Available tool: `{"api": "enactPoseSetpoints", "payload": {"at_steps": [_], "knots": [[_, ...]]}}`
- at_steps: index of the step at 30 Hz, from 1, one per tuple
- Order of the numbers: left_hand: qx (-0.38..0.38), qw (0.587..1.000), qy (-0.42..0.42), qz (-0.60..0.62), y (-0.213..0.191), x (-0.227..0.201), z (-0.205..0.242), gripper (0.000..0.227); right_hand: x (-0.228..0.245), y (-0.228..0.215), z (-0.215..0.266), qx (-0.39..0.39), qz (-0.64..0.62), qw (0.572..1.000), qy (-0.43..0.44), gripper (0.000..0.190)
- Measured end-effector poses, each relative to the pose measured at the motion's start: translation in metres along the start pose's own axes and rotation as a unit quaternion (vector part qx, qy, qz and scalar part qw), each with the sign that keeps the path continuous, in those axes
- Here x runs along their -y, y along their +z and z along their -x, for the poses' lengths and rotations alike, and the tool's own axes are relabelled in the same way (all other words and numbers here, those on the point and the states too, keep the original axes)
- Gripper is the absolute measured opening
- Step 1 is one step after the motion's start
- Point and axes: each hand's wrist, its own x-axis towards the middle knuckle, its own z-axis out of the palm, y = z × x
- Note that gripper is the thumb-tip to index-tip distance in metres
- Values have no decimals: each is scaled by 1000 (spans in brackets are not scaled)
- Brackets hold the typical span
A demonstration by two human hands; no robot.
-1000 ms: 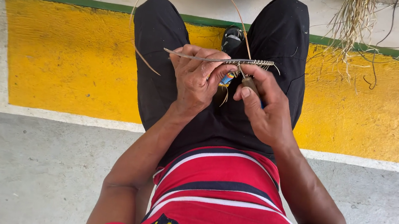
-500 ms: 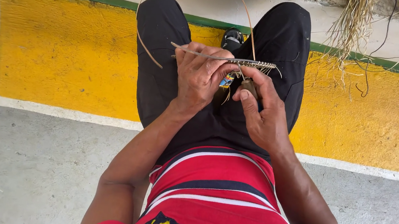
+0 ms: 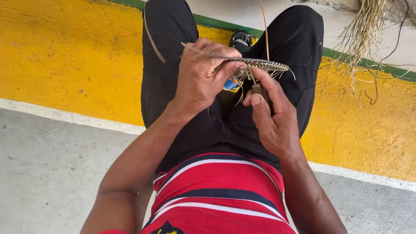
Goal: Weaving a circular basket or mat using natural fiber strips.
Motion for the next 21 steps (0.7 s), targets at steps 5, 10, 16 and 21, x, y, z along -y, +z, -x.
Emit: {"api": "enactPoseSetpoints", "payload": {"at_steps": [5,10,16,21], "knots": [[-3,1000,19,-11,-1,-2,1,16,3,4,-1,-7,117,987,-107,40],[-7,1000,20,-23,1,-4,6,16,6,4,2,-24,141,988,-61,40],[1,997,64,-51,2,-10,12,15,-4,0,10,-15,112,992,-64,39],[-20,995,68,-67,5,-13,13,16,-2,-1,8,33,-292,953,71,42]]}}
